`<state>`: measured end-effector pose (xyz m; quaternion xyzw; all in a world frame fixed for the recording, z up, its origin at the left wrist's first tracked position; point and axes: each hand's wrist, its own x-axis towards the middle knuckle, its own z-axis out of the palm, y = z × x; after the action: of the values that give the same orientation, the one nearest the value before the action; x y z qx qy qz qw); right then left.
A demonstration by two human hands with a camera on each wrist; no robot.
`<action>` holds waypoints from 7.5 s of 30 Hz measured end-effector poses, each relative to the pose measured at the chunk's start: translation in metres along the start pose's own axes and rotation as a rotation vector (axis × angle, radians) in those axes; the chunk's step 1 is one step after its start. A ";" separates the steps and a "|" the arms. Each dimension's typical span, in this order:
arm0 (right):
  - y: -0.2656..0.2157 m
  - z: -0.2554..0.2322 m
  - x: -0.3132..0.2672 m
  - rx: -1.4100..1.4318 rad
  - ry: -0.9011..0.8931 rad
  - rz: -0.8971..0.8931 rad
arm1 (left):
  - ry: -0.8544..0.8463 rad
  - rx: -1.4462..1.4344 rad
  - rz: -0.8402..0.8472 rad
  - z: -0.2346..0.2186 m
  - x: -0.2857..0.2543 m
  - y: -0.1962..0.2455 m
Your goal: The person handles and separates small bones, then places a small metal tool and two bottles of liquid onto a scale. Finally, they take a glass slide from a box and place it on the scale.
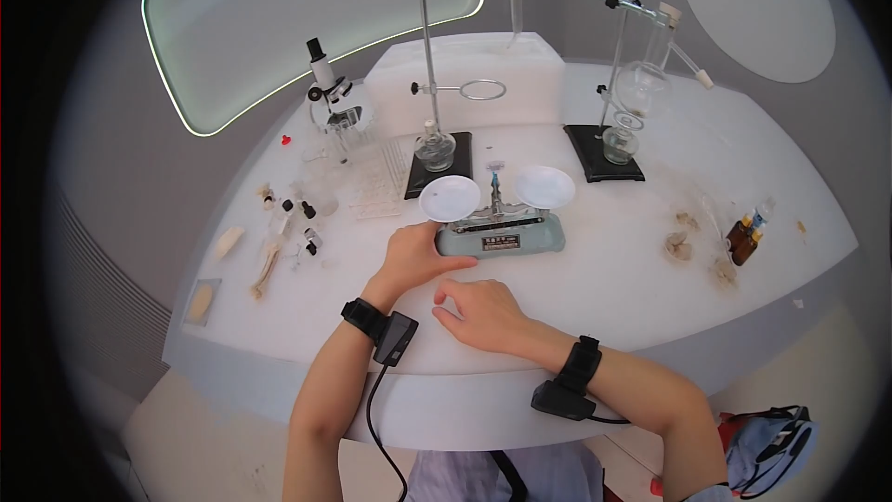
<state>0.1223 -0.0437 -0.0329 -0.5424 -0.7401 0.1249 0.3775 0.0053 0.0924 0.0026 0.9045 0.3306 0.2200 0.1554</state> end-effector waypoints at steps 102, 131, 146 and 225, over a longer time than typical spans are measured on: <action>0.028 -0.064 -0.033 0.897 -0.108 0.277 | 0.042 -0.440 0.276 0.013 -0.072 0.056; 0.029 -0.080 -0.032 0.985 -0.054 0.347 | 0.002 -0.555 0.104 0.009 -0.071 0.054; 0.035 -0.068 -0.034 0.904 0.018 0.255 | -0.021 -0.525 0.075 0.007 -0.071 0.054; 0.023 -0.078 -0.039 0.950 0.085 0.349 | 0.289 -0.323 0.277 0.000 -0.076 0.058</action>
<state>0.1980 -0.0871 -0.0097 -0.4311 -0.4837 0.4870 0.5857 -0.0160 -0.0009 0.0054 0.8637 0.1829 0.4163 0.2176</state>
